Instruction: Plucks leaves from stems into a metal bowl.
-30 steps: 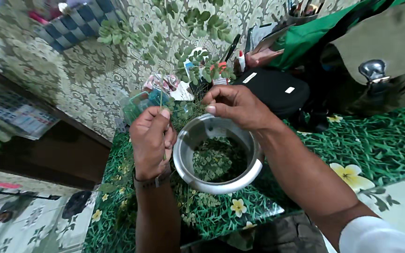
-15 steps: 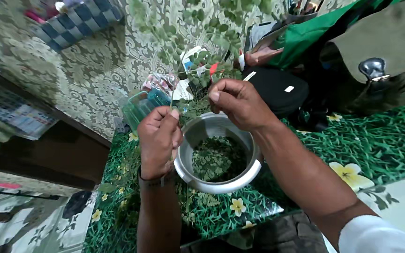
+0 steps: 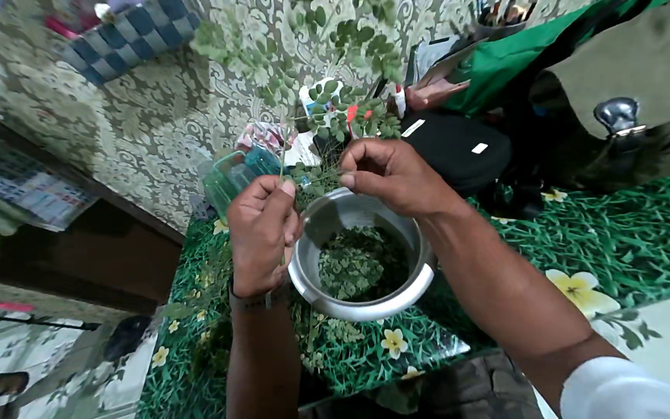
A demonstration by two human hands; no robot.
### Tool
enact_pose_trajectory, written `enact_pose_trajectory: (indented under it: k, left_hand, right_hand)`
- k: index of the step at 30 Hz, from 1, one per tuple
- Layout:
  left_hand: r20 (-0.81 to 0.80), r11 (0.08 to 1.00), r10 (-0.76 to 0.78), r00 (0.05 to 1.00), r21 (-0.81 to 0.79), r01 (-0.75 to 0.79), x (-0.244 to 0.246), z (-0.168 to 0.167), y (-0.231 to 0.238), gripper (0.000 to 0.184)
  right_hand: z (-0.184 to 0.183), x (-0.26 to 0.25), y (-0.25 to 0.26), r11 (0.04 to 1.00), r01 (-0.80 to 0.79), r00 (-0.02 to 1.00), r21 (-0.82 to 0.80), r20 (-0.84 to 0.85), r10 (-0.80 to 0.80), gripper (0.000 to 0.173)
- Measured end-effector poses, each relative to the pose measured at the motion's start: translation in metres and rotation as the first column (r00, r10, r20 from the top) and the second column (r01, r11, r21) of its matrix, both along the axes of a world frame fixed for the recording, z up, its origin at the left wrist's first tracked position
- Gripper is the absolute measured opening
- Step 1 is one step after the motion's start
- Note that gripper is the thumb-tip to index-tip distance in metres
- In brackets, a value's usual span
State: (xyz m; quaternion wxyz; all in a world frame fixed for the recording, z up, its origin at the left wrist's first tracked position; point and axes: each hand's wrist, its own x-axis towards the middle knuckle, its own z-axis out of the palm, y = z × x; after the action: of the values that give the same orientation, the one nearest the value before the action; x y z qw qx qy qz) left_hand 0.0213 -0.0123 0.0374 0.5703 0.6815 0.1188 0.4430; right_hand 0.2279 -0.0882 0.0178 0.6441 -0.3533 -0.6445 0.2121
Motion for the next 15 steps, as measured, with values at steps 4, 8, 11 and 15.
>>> enact_pose_trajectory:
  k: [4, 8, 11, 15]
  left_hand:
    - [-0.021, 0.999, -0.022, 1.000, 0.026, 0.023, 0.0014, -0.0027, 0.0001, 0.016]
    - [-0.038, 0.998, -0.040, 0.998, 0.045, 0.042, 0.0044, -0.0049, -0.0011, 0.015]
    - [-0.054, 0.998, -0.038, 0.998, 0.052, 0.040, 0.0053, -0.0063, -0.0006, 0.013]
    - [-0.057, 0.998, -0.018, 0.998, 0.051, 0.021, 0.0044, -0.0053, -0.0004, 0.015]
  right_hand:
    - [0.0025, -0.0012, -0.0034, 1.000, 0.000, 1.000, 0.000, 0.010, 0.000, 0.015]
    - [-0.0003, -0.0057, -0.0001, 0.999, -0.019, 1.000, 0.045, 0.014, 0.018, 0.006]
    - [-0.0030, -0.0067, 0.0032, 0.998, -0.020, 0.999, 0.058, -0.043, 0.022, 0.008]
    - [-0.0007, -0.0056, -0.0001, 1.000, 0.007, 0.990, -0.012, -0.139, -0.008, 0.008]
